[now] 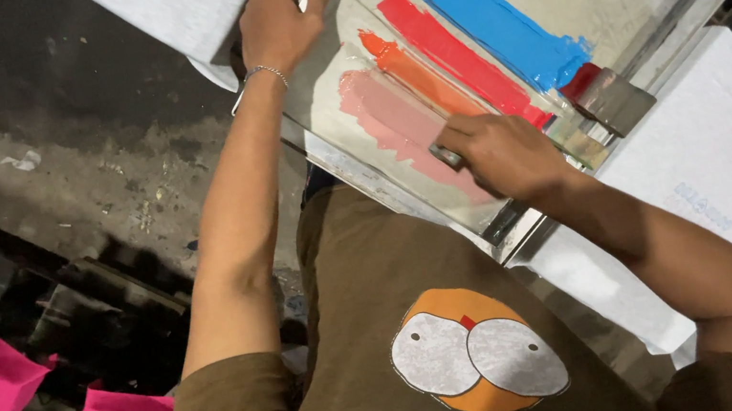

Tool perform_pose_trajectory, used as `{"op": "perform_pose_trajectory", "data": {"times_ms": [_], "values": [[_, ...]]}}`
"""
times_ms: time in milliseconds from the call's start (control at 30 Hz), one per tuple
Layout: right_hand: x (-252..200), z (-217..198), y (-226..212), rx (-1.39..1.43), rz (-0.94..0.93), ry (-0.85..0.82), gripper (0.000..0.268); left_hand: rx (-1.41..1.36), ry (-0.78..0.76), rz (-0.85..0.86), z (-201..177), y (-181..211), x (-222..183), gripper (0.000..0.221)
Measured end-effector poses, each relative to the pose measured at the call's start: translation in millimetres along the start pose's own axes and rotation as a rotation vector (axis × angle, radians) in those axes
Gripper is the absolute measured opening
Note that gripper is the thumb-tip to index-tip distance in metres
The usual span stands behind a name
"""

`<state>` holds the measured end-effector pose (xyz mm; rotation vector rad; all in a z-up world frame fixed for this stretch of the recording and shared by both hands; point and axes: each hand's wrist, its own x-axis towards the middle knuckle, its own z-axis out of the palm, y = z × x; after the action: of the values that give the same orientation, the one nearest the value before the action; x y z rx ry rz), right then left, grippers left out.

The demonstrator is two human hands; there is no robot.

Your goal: The person is performing manual screen printing on a series of shirts, applying multiple colors of ink and pressing the screen onto the fabric.

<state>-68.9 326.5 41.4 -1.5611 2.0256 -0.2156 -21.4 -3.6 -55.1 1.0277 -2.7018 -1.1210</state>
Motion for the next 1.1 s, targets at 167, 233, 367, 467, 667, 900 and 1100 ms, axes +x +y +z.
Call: {"op": "perform_pose_trajectory", "data": {"times_ms": [167,233,367,467,667,900,1100], "values": [[-41.2,27.4,13.0,0.012,0.048,0.056,0.050,0.024,0.030,0.035,5.5,-8.8,3.7,0.051],[-54.8,34.2,14.2,0.054,0.103,0.024,0.051,0.010,0.008,0.031,-0.9,-2.0,-0.9,0.053],[-62.9,33.9,14.1,0.137,0.133,0.102,0.058,0.031,-0.009,0.040,-3.1,-0.7,-1.6,0.049],[-76.5,46.9,12.7,0.311,0.229,0.303,0.037,0.037,-0.046,0.062,-5.4,-0.6,-3.9,0.055],[-107.1,92.7,-27.7,0.475,0.622,0.734,0.020,0.027,-0.048,0.028,-8.2,8.9,-8.2,0.058],[-104.4,127.4,-52.5,0.534,1.235,1.009,0.031,-0.036,0.014,0.154,-3.8,4.0,-6.0,0.039],[-122.5,122.0,-30.7,0.385,1.324,1.056,0.043,-0.014,0.031,0.133,1.0,-9.3,-4.0,0.043]]}}
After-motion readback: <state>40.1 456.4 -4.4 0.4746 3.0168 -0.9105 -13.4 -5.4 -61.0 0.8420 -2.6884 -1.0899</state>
